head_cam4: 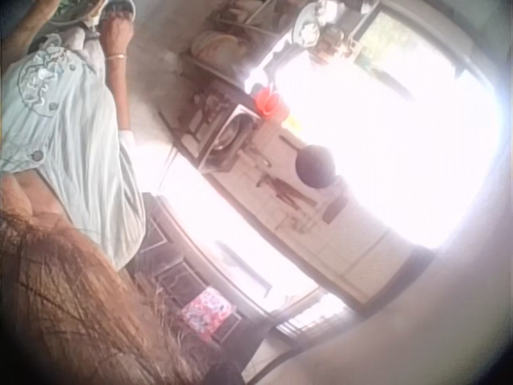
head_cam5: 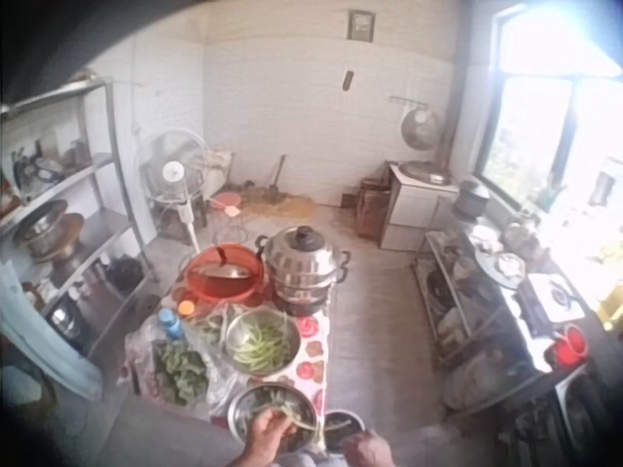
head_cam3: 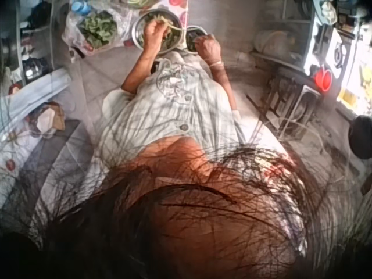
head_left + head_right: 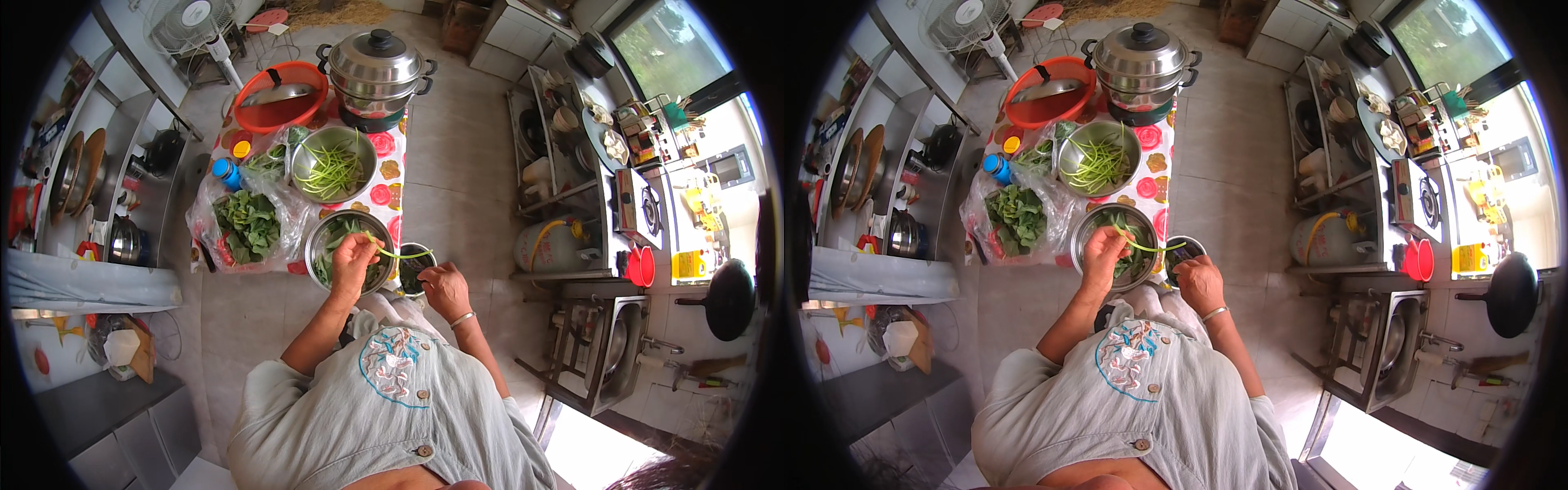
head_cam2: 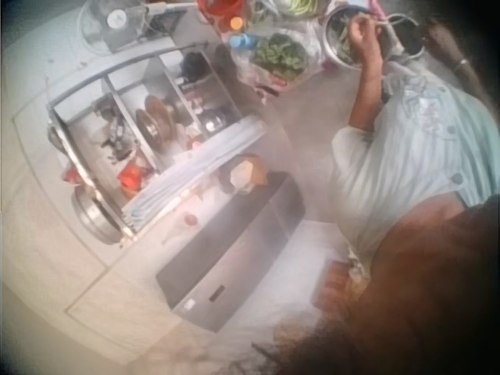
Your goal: The person stands at a kitchen table and repeatedly picks up long green vegetable stems, snaps off the ends, and places the trimmed pieces into a metal bowl. The person continues this repetitive trimming process throughout the clip.
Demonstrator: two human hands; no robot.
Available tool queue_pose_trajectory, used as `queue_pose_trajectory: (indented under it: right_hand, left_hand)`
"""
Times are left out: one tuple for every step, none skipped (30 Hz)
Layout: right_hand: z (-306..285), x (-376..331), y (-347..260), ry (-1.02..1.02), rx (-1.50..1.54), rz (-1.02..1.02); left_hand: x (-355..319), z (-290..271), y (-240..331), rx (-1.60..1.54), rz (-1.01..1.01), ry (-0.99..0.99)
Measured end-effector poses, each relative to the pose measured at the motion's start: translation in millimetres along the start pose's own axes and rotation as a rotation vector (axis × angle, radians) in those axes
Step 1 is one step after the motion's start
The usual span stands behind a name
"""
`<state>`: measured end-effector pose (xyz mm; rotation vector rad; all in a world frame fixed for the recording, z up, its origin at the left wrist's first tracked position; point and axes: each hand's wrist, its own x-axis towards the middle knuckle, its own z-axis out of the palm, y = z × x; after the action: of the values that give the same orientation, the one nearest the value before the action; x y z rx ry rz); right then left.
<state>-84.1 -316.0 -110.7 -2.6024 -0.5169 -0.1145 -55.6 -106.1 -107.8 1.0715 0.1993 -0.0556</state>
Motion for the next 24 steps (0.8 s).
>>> queue_pose_trajectory:
  right_hand:
    - [-2.8, 1.0, -4.5, 0.019, -0.032, -0.022]
    - [-0.1, 0.4, -2.9, 0.004, -0.045, 0.029]
    - [2.3, 0.3, -2.2, -0.012, -0.058, 0.080]
    - [3.9, -0.3, -1.9, -0.029, -0.071, 0.131]
    - [4.1, -2.8, -2.3, 0.003, -0.061, 0.159]
    - [-2.4, -1.0, -10.0, 0.033, -0.051, 0.181]
    - [-7.7, 1.1, -16.4, 0.064, -0.041, 0.204]
    - [-10.1, 3.0, -19.8, 0.099, 0.016, 0.174]
    - [-12.9, 3.6, -23.2, 0.136, 0.072, 0.148]
    - [-16.2, 4.6, -27.5, 0.172, 0.127, 0.123]
    - [-18.9, 8.1, -32.6, 0.209, 0.175, 0.073]
    - [-22.8, 15.1, -40.3, 0.246, 0.222, 0.025]
    - [-24.2, 19.8, -46.1, 0.284, 0.269, -0.023]
    - [-23.2, 21.5, -49.7, 0.222, 0.330, 0.016]
    - [-22.8, 22.9, -52.8, 0.160, 0.390, 0.056]
    - [-23.0, 23.4, -54.1, 0.099, 0.449, 0.095]
    - [-12.8, 21.4, -45.3, 0.113, 0.502, 0.070]
    - [-11.1, 21.2, -43.7, 0.102, 0.511, 0.093]
    - [-10.3, 19.6, -43.0, 0.090, 0.519, 0.116]
    - [-9.3, 19.1, -42.5, 0.078, 0.528, 0.139]
    - [-8.0, 18.8, -42.2, 0.115, 0.504, 0.132]
    - [-6.6, 18.7, -42.1, 0.152, 0.480, 0.124]
    - [-5.3, 18.8, -42.0, 0.190, 0.456, 0.116]
    - [-3.6, 18.5, -42.3, 0.213, 0.482, 0.165]
  left_hand:
    - [-0.1, 0.8, -0.6, -0.009, -0.004, 0.001]
    - [-0.3, 1.4, -0.9, -0.018, -0.008, 0.003]
    - [-0.8, 1.6, -1.2, -0.021, -0.031, -0.002]
    - [-1.3, 1.7, -1.4, -0.025, -0.055, -0.007]
    - [-1.9, 1.8, -1.6, -0.028, -0.078, -0.012]
    - [-2.2, 0.9, -2.8, -0.039, -0.099, -0.011]
    - [-2.2, -0.3, -4.9, -0.049, -0.119, -0.010]
    - [-2.1, -1.3, -6.4, -0.060, -0.140, -0.009]
    - [-2.5, -1.2, -7.9, -0.072, -0.154, -0.007]
    - [-2.9, -0.8, -9.1, -0.084, -0.168, -0.005]
    - [-3.3, -0.3, -10.0, -0.096, -0.182, -0.003]
    - [-4.4, 1.8, -9.1, -0.089, -0.188, -0.016]
    - [-5.8, 4.1, -7.8, -0.083, -0.194, -0.030]
    - [-7.4, 6.9, -6.0, -0.077, -0.200, -0.043]
    - [-9.0, 11.2, -3.9, -0.088, -0.207, -0.050]
    - [-10.9, 16.1, -2.0, -0.099, -0.215, -0.056]
    - [-12.3, 20.1, -1.8, -0.109, -0.222, -0.063]
    - [-12.8, 21.3, -2.4, -0.082, -0.196, -0.064]
    - [-13.2, 22.1, -3.7, -0.054, -0.170, -0.066]
    - [-13.6, 22.5, -5.7, -0.026, -0.145, -0.068]
    - [-12.5, 23.3, -10.1, 0.072, -0.026, -0.101]
    - [-13.9, 23.7, -14.0, 0.072, 0.021, -0.114]
    - [-15.3, 24.4, -18.0, 0.072, 0.067, -0.127]
    - [-16.6, 26.1, -17.6, 0.073, 0.113, -0.142]
